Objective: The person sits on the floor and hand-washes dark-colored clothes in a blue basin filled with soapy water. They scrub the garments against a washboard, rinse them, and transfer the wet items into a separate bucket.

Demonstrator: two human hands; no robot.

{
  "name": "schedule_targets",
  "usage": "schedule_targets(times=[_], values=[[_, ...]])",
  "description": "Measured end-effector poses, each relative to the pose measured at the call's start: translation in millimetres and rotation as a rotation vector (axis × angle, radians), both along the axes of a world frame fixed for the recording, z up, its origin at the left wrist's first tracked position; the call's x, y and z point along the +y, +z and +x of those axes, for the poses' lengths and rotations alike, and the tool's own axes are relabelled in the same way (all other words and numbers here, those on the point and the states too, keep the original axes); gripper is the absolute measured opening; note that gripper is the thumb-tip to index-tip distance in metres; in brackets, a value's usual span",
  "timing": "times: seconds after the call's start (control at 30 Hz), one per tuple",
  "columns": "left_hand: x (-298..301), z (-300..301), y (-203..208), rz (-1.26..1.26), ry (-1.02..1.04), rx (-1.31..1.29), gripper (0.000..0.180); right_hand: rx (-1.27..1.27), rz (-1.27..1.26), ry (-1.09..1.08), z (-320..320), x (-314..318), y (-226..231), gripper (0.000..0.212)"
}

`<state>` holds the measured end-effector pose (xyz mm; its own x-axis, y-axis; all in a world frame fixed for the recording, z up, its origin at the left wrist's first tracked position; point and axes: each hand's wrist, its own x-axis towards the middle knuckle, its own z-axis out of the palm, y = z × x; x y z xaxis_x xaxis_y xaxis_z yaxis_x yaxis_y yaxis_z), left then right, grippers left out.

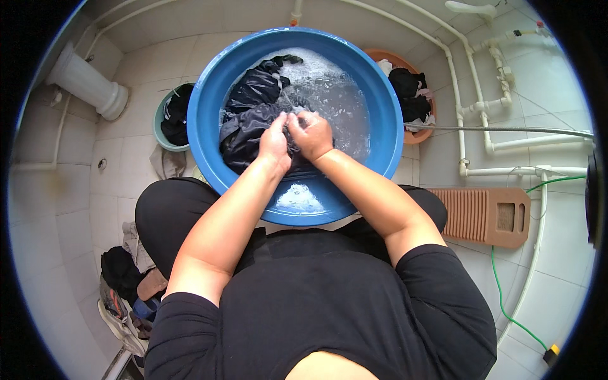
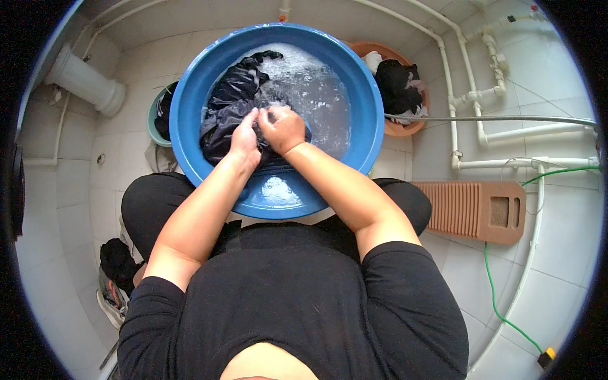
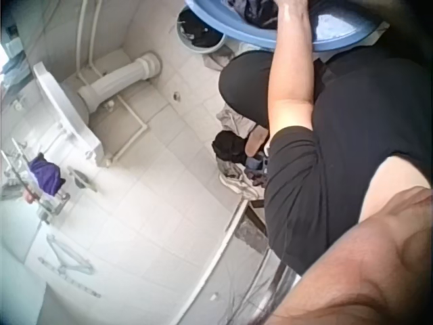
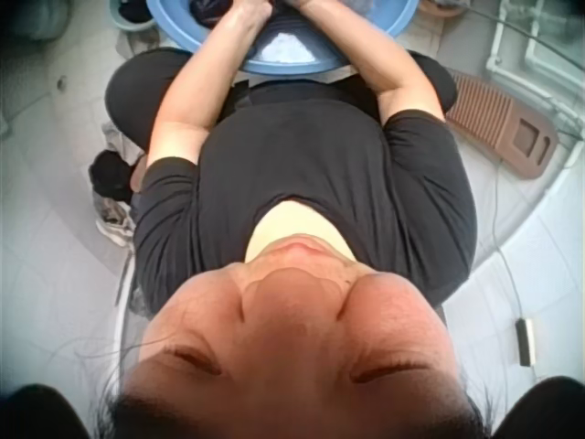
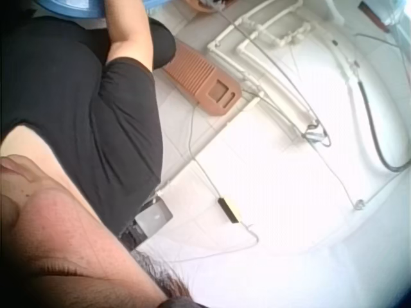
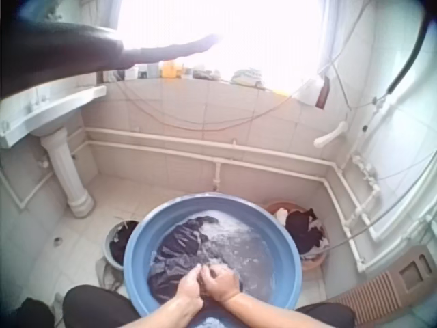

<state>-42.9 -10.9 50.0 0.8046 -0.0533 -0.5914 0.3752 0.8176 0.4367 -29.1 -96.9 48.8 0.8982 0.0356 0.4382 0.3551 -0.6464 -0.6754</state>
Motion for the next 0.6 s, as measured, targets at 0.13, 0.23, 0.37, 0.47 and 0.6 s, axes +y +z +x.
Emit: schedule_targets(times=[0.13, 0.23, 0.37, 0.47, 0.6], values=[[30, 18, -62, -0.12, -0.259, -0.058, 0.043, -0.086, 0.014, 0.357, -44, 25, 24, 0.02], [26, 16, -54, -0.248, -0.278, -0.038, 0.035, -0.075, 0.0, 0.262, -19, 10, 1, 0.018], [-7, -7, 15, -0.018, -0.014, 0.059, 0.02, 0.214, 0.002, -0.074, 2, -7, -14, 0.027], [27, 12, -63, -0.004, -0.203, 0.0, 0.037, 0.056, 0.072, 0.284, -43, 19, 19, 0.021], [9, 14, -22, 0.295, -0.017, 0.135, 0.037, 0.012, 0.073, 0.362, -23, -3, -4, 0.018]])
